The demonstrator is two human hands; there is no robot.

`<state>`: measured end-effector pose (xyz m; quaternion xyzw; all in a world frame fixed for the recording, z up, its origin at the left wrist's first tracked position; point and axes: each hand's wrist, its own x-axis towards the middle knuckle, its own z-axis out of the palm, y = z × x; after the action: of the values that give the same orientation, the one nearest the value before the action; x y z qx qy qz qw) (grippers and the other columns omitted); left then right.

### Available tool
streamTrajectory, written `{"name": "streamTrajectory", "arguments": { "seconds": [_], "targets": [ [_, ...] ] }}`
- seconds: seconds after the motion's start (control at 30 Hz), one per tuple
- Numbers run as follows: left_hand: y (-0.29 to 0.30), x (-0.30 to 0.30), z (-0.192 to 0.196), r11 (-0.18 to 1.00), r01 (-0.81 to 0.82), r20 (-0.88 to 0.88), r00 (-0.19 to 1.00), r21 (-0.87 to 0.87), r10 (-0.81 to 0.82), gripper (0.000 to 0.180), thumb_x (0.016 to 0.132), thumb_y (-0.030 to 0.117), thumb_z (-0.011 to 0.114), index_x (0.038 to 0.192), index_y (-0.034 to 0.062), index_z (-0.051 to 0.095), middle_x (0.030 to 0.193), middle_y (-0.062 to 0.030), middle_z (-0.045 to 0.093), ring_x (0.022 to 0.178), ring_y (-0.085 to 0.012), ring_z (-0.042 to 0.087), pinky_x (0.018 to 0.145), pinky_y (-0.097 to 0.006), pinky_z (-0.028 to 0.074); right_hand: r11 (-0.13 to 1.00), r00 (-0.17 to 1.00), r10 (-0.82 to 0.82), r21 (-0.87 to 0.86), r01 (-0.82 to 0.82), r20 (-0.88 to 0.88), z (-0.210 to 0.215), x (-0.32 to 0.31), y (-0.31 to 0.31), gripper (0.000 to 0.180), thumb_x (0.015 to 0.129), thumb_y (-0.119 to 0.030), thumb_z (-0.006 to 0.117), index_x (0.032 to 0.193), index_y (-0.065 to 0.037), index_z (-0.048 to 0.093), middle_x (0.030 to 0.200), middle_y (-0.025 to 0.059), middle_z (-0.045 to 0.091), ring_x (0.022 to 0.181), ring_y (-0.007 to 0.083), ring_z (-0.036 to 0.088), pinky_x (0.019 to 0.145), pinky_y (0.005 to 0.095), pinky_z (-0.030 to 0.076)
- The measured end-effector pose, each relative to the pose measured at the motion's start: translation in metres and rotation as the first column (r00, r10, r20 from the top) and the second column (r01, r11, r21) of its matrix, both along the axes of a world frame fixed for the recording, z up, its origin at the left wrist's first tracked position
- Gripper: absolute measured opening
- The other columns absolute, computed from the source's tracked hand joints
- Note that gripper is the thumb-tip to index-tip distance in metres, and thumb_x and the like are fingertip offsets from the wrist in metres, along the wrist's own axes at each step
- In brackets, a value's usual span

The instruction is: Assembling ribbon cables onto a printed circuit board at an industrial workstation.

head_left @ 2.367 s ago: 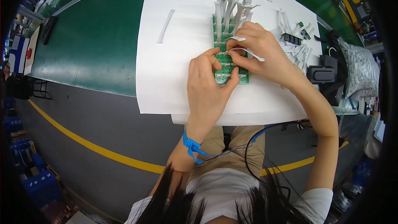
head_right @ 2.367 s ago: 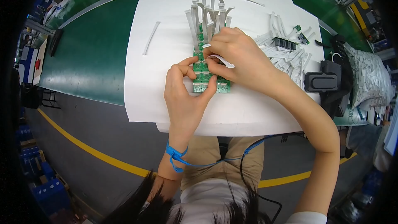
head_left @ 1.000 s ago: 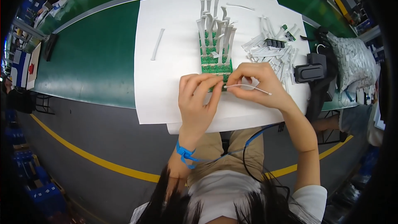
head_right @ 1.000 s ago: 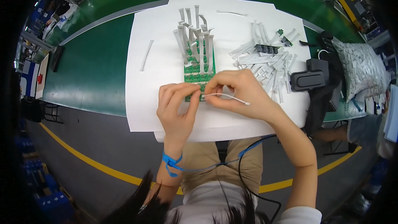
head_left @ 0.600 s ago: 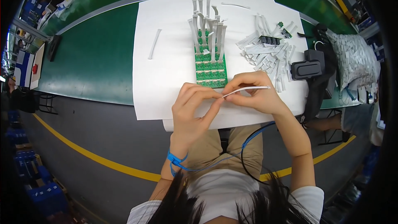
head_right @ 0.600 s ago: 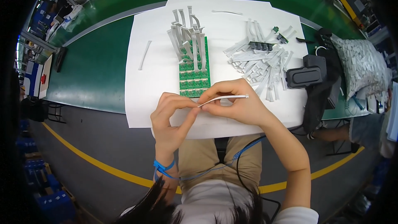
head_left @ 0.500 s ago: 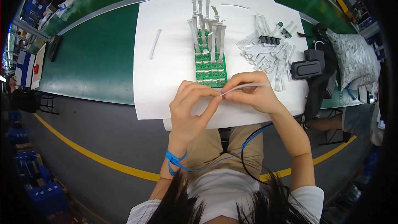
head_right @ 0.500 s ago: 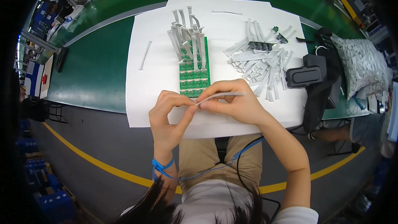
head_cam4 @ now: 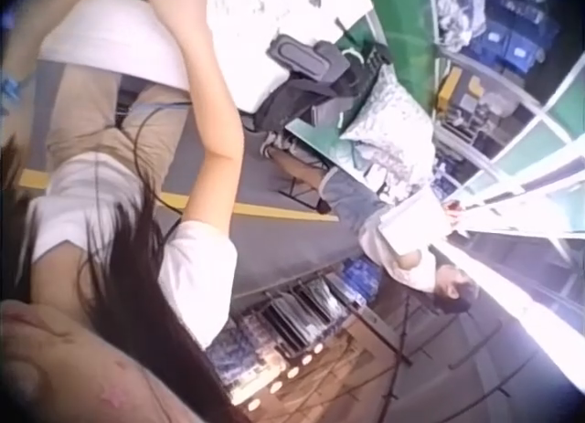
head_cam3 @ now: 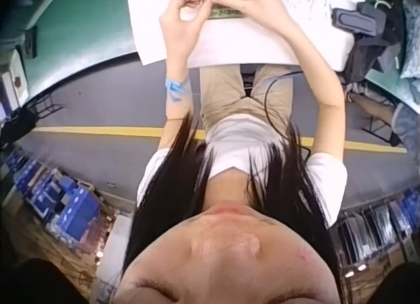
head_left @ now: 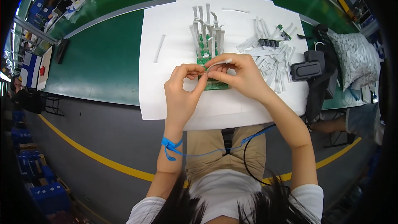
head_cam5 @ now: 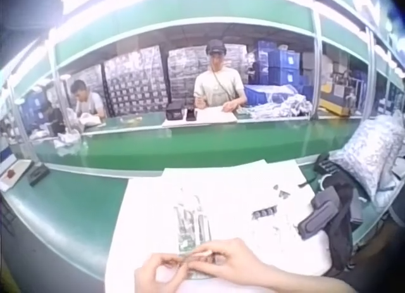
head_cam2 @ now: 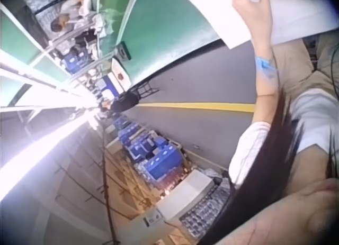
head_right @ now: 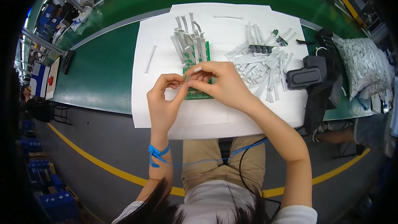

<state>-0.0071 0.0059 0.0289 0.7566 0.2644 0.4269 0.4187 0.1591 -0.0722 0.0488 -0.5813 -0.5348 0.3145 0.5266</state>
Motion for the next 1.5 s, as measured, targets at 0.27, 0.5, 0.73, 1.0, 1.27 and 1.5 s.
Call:
{"name": "streamTrajectory", "arguments": {
  "seconds": [0.27, 0.5, 0.73, 1.0, 1.27, 1.5],
  "targets": [
    [-0.004, 0.0, -0.013, 0.981, -0.022, -0.167, 0.984, 0.195, 0.056, 0.033, 0.077, 0.011, 0.082, 0.104, 0.001, 0.067, 0.115, -0.0123, 0.063, 0.094, -0.0247, 0.065, 0.077, -0.037, 0.054, 0.992, 0.951, -0.122, 0.008, 0.125, 0.284, -0.013, 0.012, 0.008, 0.01, 0.083, -0.011, 0.075, 0.093, -0.008, 0.077, 0.088, 0.0068, 0.07, 0.076, 0.0179, 0.062, 0.067, 0.0285, 0.047],
    [-0.028, 0.008, -0.019, 0.987, -0.016, -0.191, 0.981, 0.158, 0.046, 0.044, 0.071, 0.013, 0.087, 0.109, 0.0014, 0.067, 0.127, -0.0133, 0.055, 0.101, -0.0243, 0.064, 0.078, -0.036, 0.058, 0.96, 0.7, -0.255, 0.26, 0.101, 0.667, -0.022, 0.02, 0.006, 0.012, 0.079, -0.015, 0.078, 0.091, -0.015, 0.076, 0.089, -0.0009, 0.055, 0.089, 0.021, 0.05, 0.077, 0.0343, 0.033],
    [-0.027, 0.006, -0.03, 0.986, -0.033, -0.144, 0.988, 0.166, 0.057, 0.044, 0.072, 0.013, 0.087, 0.11, 0.003, 0.068, 0.128, -0.0133, 0.056, 0.107, -0.0274, 0.064, 0.087, -0.038, 0.056, 0.974, 0.569, -0.169, 0.227, -0.03, 0.804, -0.007, 0.02, 0.01, 0.01, 0.08, -0.014, 0.076, 0.089, -0.01, 0.072, 0.09, 0.0007, 0.055, 0.092, 0.0216, 0.051, 0.08, 0.0354, 0.035],
    [-0.028, 0.005, -0.031, 0.992, -0.029, -0.15, 0.988, 0.124, 0.047, 0.044, 0.072, 0.013, 0.086, 0.112, 0.0051, 0.068, 0.131, -0.0137, 0.055, 0.108, -0.0282, 0.064, 0.088, -0.038, 0.056, 0.976, 0.629, -0.123, 0.21, -0.065, 0.768, -0.014, 0.022, 0.014, 0.013, 0.08, -0.011, 0.076, 0.09, -0.004, 0.071, 0.094, 0.0044, 0.054, 0.093, 0.0255, 0.047, 0.084, 0.0368, 0.037],
    [-0.028, 0.005, -0.032, 0.993, -0.022, -0.147, 0.988, 0.117, 0.039, 0.045, 0.072, 0.014, 0.087, 0.112, 0.005, 0.067, 0.13, -0.013, 0.055, 0.108, -0.0279, 0.064, 0.088, -0.037, 0.055, 0.971, 0.618, -0.184, 0.237, -0.003, 0.764, -0.021, 0.018, 0.01, 0.01, 0.083, -0.014, 0.074, 0.089, -0.006, 0.072, 0.096, 0.0027, 0.056, 0.098, 0.0245, 0.049, 0.083, 0.0364, 0.035],
    [-0.027, 0.005, -0.032, 0.993, -0.018, -0.158, 0.987, 0.116, 0.036, 0.045, 0.073, 0.015, 0.087, 0.112, 0.0052, 0.067, 0.13, -0.0128, 0.055, 0.109, -0.0275, 0.064, 0.089, -0.037, 0.055, 0.973, 0.655, -0.175, 0.229, 0.003, 0.735, -0.028, 0.018, 0.013, 0.013, 0.085, -0.014, 0.072, 0.092, -0.004, 0.069, 0.099, 0.0067, 0.055, 0.098, 0.0277, 0.049, 0.087, 0.0381, 0.041]
  ]
}}
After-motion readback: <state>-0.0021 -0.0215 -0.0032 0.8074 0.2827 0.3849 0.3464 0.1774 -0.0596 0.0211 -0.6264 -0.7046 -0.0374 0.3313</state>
